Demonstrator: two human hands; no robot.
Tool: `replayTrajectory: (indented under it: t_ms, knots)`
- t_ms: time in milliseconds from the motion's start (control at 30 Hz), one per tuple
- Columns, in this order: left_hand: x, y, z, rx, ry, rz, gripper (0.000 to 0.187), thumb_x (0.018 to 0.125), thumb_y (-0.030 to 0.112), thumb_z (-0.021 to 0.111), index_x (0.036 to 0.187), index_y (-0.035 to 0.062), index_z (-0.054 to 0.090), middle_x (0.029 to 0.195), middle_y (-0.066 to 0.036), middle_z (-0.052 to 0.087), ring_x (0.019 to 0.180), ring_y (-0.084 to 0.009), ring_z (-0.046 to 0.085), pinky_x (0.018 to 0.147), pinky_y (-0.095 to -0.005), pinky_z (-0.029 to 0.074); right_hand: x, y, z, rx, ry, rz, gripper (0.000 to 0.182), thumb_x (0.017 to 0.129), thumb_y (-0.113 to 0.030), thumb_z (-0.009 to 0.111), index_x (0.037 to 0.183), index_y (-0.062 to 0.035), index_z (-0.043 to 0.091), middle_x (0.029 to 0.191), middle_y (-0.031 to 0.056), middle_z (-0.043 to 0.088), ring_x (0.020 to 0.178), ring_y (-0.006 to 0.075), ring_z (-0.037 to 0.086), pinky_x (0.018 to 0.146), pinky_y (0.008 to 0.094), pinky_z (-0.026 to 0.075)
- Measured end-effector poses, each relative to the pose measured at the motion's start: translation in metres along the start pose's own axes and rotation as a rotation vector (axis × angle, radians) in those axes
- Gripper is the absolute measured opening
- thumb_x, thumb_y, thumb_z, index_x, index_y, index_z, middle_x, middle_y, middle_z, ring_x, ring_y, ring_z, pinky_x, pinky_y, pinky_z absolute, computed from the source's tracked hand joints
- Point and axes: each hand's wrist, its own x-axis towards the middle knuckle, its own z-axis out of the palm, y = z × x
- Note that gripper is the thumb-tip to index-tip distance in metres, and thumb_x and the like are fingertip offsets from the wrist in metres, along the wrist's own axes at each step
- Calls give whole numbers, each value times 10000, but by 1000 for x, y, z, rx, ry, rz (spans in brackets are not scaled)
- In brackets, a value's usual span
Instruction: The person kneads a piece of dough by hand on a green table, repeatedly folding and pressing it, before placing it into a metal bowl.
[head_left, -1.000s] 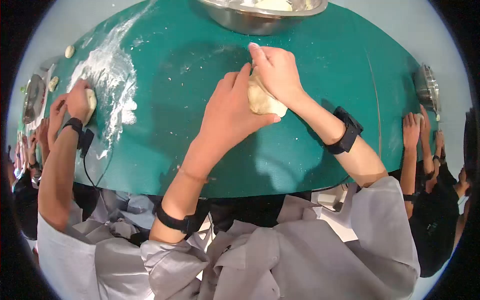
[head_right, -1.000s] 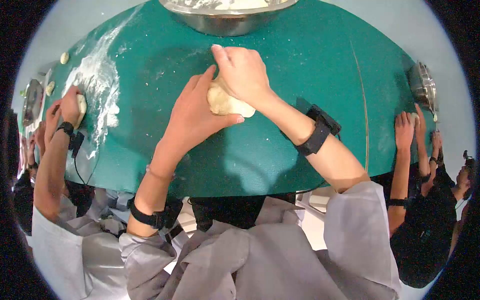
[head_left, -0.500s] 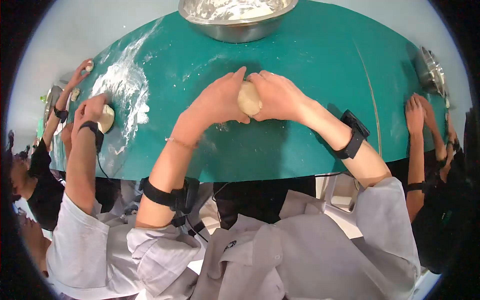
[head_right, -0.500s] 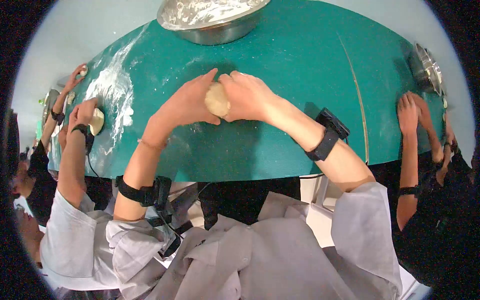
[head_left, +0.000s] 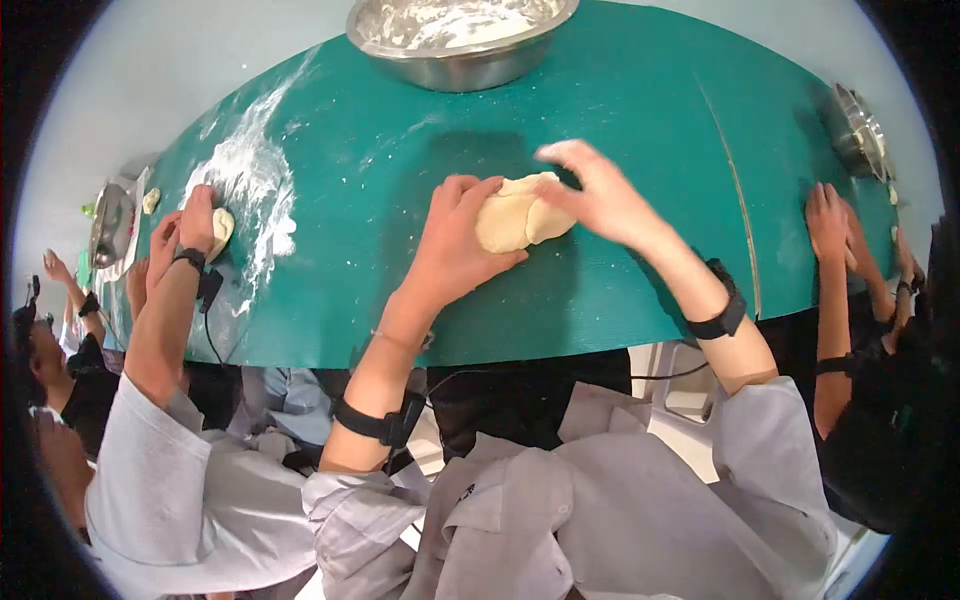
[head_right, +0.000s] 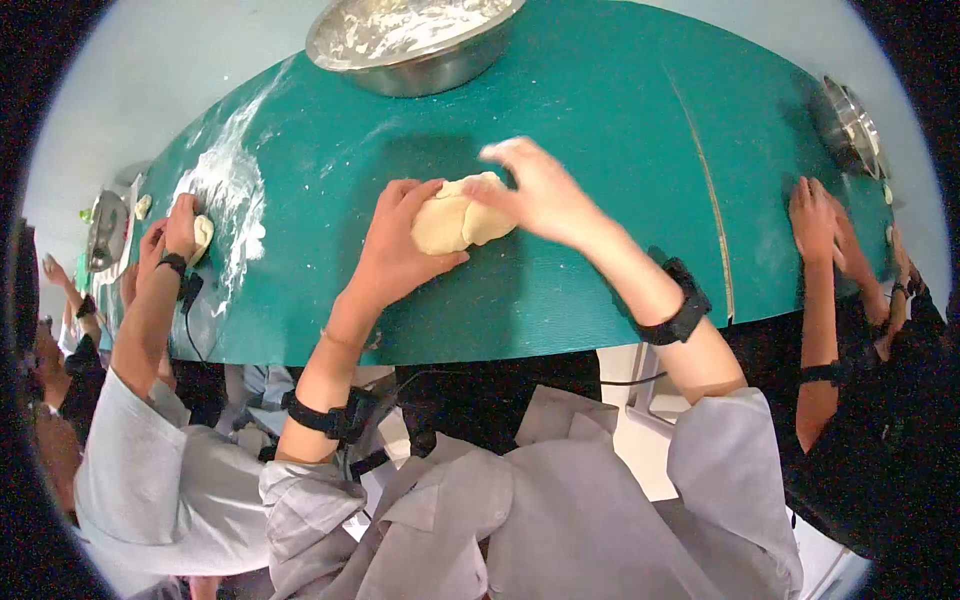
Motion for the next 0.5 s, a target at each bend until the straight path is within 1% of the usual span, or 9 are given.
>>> replayTrajectory:
  t_ms: [33,100,133,233,267,300,367,400,500]
  knots:
    - [0,-1,2,19,18,20,899,545,215,909,1313,-7,499,1226,-166,510,1143,-360,496,977,-434,439,1,-3,9,-4,-63,-119,370,897,-248,659,1165,1,608,1142,164,607,1083,281,595,942,390,469]
    - [-5,-4,8,56,64,49,945,541,255,918,1330,-18,476,1257,-181,502,1172,-370,486,990,-441,430,2,-27,32,248,77,-11,429,876,-431,666,906,-4,644,937,179,649,878,334,641,780,429,510]
    - [-8,-4,10,93,88,63,959,546,283,917,1336,-20,466,1270,-193,501,1183,-378,486,996,-446,429,7,-37,36,243,119,61,362,831,-357,719,792,-13,612,811,155,638,752,333,642,665,431,507]
    - [-14,-9,11,165,166,127,965,576,342,899,1347,-21,446,1299,-227,502,1212,-401,488,1016,-463,422,3,-56,49,147,296,-203,300,773,-272,758,738,-18,603,754,141,625,685,334,624,615,421,503]
    - [-17,-12,14,157,192,163,941,595,345,884,1346,-17,447,1302,-239,504,1218,-408,490,1023,-470,418,-3,-64,47,26,335,-335,292,732,-248,776,671,-40,580,708,104,588,670,295,609,594,404,501]
    - [-20,-14,16,149,218,196,918,615,349,870,1345,-14,448,1305,-250,506,1225,-416,492,1030,-477,414,-8,-69,48,-64,337,-479,317,714,-249,799,655,-48,562,682,88,552,628,274,576,559,386,488]
    - [-24,-22,10,77,139,195,852,667,293,827,1370,4,443,1351,-246,481,1278,-412,451,1066,-468,389,-10,-75,49,-241,342,-780,375,678,-251,845,622,-64,524,629,56,480,545,231,509,489,350,461]
    - [-25,-26,6,43,96,198,820,693,265,806,1382,13,440,1374,-244,469,1305,-410,431,1084,-463,376,-8,-76,52,-279,342,-867,417,667,-273,849,593,-89,482,601,39,430,527,213,492,462,343,440]
    - [-20,-37,3,-29,7,232,723,764,254,731,1385,22,443,1376,-231,475,1333,-388,411,1108,-466,346,-5,-88,49,-248,158,-944,396,688,-295,826,598,-90,500,592,32,428,523,212,494,453,346,427]
